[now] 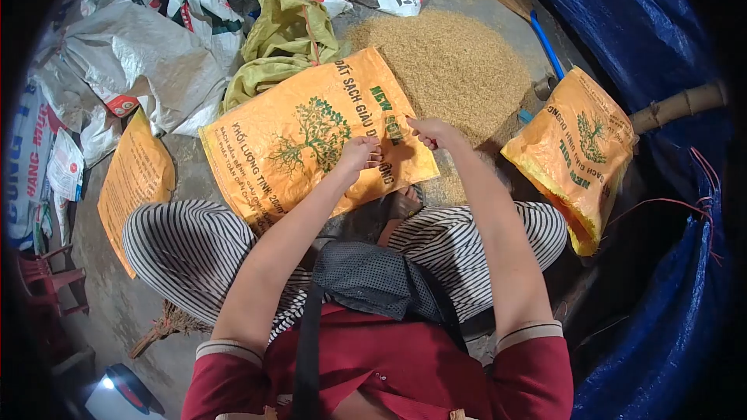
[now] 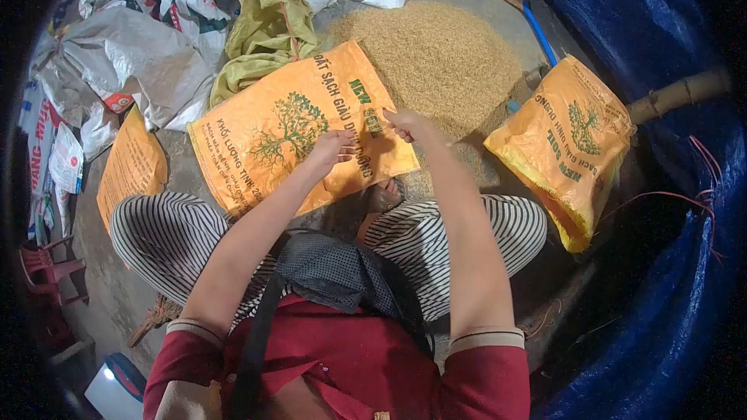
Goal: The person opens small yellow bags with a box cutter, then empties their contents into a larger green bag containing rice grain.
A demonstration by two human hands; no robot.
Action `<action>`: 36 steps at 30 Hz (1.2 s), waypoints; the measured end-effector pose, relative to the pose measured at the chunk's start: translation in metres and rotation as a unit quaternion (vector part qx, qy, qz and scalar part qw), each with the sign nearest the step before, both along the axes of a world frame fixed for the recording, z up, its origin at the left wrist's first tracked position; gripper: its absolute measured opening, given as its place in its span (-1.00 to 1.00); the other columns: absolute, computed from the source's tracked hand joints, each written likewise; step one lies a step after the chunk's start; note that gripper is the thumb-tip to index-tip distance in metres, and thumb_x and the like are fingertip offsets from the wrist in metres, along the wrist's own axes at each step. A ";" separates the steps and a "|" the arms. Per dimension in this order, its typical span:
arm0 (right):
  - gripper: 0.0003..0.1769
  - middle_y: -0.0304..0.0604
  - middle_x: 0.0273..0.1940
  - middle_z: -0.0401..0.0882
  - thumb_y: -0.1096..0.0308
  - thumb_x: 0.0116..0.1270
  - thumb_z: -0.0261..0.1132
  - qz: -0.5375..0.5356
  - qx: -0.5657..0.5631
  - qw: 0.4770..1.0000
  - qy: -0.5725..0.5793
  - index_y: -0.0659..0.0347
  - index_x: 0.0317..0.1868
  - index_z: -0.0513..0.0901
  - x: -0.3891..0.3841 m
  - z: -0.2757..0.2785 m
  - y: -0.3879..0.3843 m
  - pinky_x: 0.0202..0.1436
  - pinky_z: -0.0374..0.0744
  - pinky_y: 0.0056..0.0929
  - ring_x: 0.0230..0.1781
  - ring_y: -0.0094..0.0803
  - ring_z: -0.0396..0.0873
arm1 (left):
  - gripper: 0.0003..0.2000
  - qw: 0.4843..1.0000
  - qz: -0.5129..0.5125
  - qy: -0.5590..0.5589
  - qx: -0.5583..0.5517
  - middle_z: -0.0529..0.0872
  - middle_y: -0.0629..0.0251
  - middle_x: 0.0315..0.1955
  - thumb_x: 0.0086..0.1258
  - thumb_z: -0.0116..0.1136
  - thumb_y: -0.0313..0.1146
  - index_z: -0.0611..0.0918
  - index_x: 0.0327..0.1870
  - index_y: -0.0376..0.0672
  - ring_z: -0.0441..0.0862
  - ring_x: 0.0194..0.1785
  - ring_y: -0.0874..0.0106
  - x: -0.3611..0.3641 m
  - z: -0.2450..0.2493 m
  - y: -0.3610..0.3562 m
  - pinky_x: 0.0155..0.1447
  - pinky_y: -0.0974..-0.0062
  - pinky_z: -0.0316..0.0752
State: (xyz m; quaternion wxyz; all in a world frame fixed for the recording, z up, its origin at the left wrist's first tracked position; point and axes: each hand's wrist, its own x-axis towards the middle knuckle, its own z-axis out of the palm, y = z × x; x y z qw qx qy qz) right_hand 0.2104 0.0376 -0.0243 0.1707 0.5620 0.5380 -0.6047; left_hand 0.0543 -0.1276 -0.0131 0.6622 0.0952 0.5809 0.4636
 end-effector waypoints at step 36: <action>-0.42 -0.39 -0.78 0.15 -0.25 0.12 0.17 0.161 0.107 0.981 -0.021 0.21 -0.44 0.53 0.002 -0.012 0.009 -0.76 0.09 -0.53 -0.81 -0.59 0.12 | -0.80 1.000 0.013 0.022 -0.016 0.54 0.22 -0.35 0.30 -0.13 -0.50 0.43 -0.08 -0.28 0.53 -0.36 0.45 -0.009 -0.005 -0.011 -0.30 0.54 0.47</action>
